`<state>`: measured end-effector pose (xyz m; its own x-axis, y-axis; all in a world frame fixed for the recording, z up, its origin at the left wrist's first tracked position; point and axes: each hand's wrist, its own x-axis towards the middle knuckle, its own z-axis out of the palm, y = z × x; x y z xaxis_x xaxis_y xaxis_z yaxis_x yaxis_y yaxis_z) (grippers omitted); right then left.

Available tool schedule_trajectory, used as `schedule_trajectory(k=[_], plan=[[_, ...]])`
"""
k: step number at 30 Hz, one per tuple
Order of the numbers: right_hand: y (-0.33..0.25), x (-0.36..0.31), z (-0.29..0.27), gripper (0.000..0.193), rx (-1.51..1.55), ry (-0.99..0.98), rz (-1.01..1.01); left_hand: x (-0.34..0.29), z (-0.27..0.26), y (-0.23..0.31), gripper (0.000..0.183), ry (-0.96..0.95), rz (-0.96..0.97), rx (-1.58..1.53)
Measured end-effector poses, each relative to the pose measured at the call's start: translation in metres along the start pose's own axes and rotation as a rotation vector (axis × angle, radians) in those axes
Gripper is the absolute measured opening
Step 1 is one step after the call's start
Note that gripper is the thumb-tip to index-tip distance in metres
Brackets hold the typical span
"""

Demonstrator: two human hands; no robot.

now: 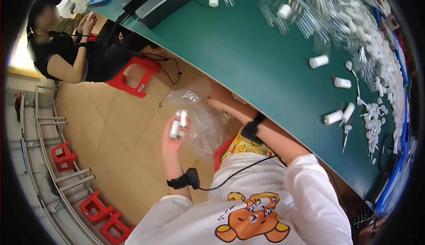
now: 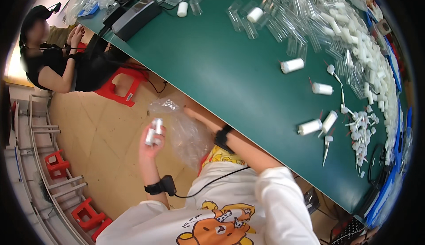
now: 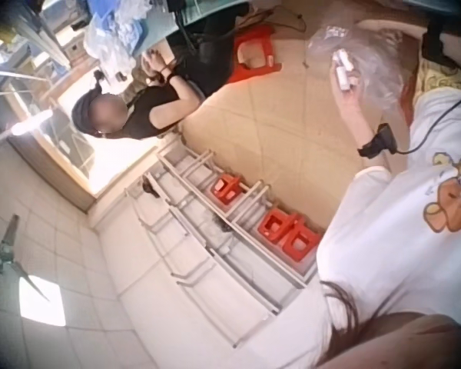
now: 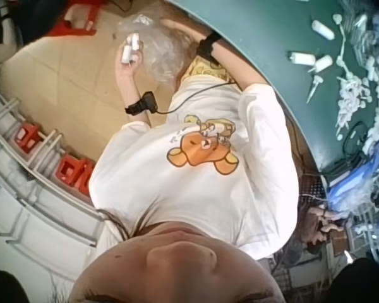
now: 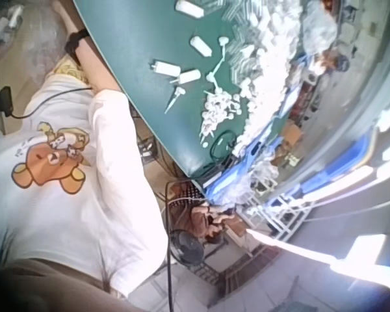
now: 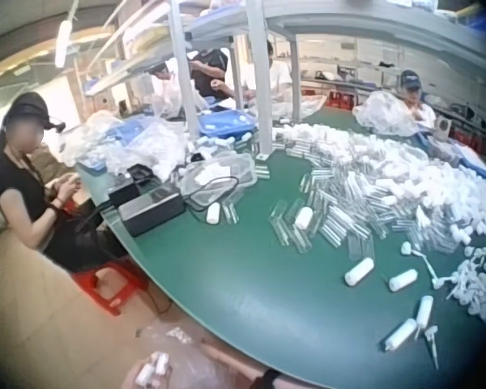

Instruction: Manually assembling white plastic housings with needle-like internal components and wires.

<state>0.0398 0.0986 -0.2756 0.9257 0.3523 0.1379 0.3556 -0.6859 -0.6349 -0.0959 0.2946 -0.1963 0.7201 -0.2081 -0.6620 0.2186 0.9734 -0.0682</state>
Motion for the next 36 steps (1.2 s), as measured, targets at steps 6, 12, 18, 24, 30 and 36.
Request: schedule_trajectory(k=[6, 12, 18, 24, 30, 36], plan=[[0.039, 0.004, 0.03, 0.021, -0.309, -0.08, -0.011, 0.006, 0.006, -0.017, 0.034, 0.079, -0.012, 0.088], [0.048, -0.085, -0.014, 0.018, -0.313, -0.248, -0.169, 0.022, 0.004, -0.008, 0.031, 0.094, 0.044, 0.172], [0.032, -0.157, -0.022, 0.013, -0.61, -0.468, -0.436, 0.038, 0.044, -0.046, 0.028, 0.081, -0.004, 0.371], [-0.005, -0.173, -0.054, 0.009, -0.211, -0.405, -0.303, 0.112, -0.008, -0.08, 0.035, -0.155, 0.071, 0.954], [0.011, -0.163, -0.038, 0.015, -0.02, -0.445, -0.216, 0.158, -0.054, -0.106, 0.047, 0.452, 0.328, 1.95], [0.011, -0.163, -0.03, 0.016, 0.007, -0.485, -0.123, 0.104, 0.005, -0.104, 0.043, -0.317, 0.224, 2.328]])
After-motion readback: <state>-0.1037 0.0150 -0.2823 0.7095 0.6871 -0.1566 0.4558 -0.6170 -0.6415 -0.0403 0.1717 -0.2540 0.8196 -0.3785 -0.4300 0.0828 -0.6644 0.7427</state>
